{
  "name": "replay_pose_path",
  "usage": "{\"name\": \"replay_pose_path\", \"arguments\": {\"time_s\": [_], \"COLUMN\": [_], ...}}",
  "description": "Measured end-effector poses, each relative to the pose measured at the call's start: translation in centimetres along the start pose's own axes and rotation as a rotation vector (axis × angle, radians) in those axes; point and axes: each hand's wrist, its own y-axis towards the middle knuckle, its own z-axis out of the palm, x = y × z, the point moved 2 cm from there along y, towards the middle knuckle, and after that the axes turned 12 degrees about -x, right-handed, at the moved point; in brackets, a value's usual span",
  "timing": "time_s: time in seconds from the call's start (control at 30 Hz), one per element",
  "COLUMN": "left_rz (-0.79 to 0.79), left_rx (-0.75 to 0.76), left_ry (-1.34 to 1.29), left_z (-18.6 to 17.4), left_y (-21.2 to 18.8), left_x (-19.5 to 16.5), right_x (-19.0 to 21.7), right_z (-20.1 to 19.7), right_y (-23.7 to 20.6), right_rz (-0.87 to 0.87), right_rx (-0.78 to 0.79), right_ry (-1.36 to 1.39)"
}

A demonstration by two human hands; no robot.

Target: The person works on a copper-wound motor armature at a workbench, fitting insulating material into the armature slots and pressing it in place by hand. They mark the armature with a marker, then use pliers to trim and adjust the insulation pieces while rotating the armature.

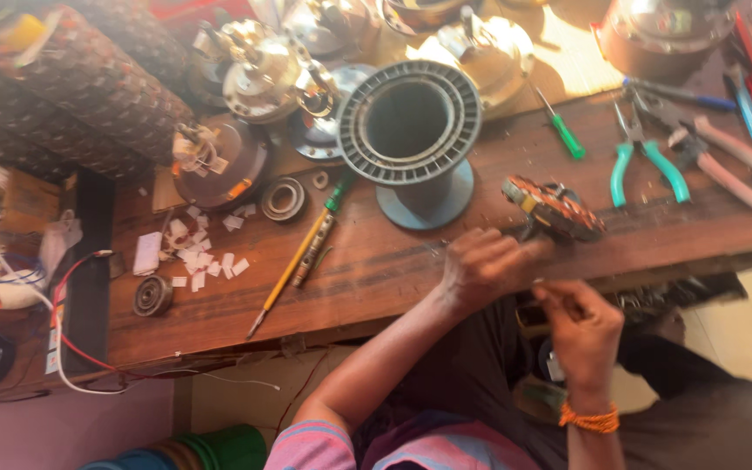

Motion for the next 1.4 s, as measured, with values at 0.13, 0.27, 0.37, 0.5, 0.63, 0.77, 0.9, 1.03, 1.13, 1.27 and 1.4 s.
{"name": "replay_pose_path", "arguments": {"time_s": [0.13,0.27,0.37,0.5,0.63,0.77,0.9,1.03,1.13,1.27,1.4], "left_rz": [-0.346,-0.882,-1.25,-1.405,-1.527,-1.503,-1.349,-1.103,-1.11,-1.1,-1.089], "left_rx": [-0.131,-0.059,-0.105,-0.195,-0.218,-0.168,-0.135,-0.166,-0.172,-0.174,-0.154], "left_ry": [-0.296,-0.655,-0.82,-0.969,-1.023,-0.949,-0.766,-0.557,-0.498,-0.467,-0.464], "left_z": [1.3,2.5,3.6,4.2,4.0,3.8,3.8,3.7,3.9,4.3,4.2], "left_y": [-1.6,-3.1,-3.5,-3.4,-3.1,-2.1,-1.2,-1.0,-1.2,-1.4,-1.5], "left_x": [0.6,1.1,1.1,1.0,1.3,1.1,0.2,-0.5,-0.6,-0.6,-0.4], "right_x": [2.7,6.3,8.3,8.8,7.3,5.4,4.1,4.6,5.9,7.3,7.2], "right_z": [-2.7,-3.1,-1.4,1.0,2.2,1.9,-0.8,-3.2,-3.3,-1.7,-0.4], "right_y": [1.3,4.2,6.7,9.7,11.5,12.6,12.2,10.3,7.7,5.3,4.2], "right_rz": [-0.047,-0.228,-0.347,-0.327,-0.188,-0.161,-0.028,0.041,-0.143,-0.454,-0.572], "right_rx": [-0.018,0.001,0.036,0.09,0.145,0.121,0.083,0.112,0.157,0.075,0.024], "right_ry": [-0.131,-0.133,-0.157,-0.122,-0.127,-0.147,-0.084,-0.038,-0.087,-0.32,-0.377]}}
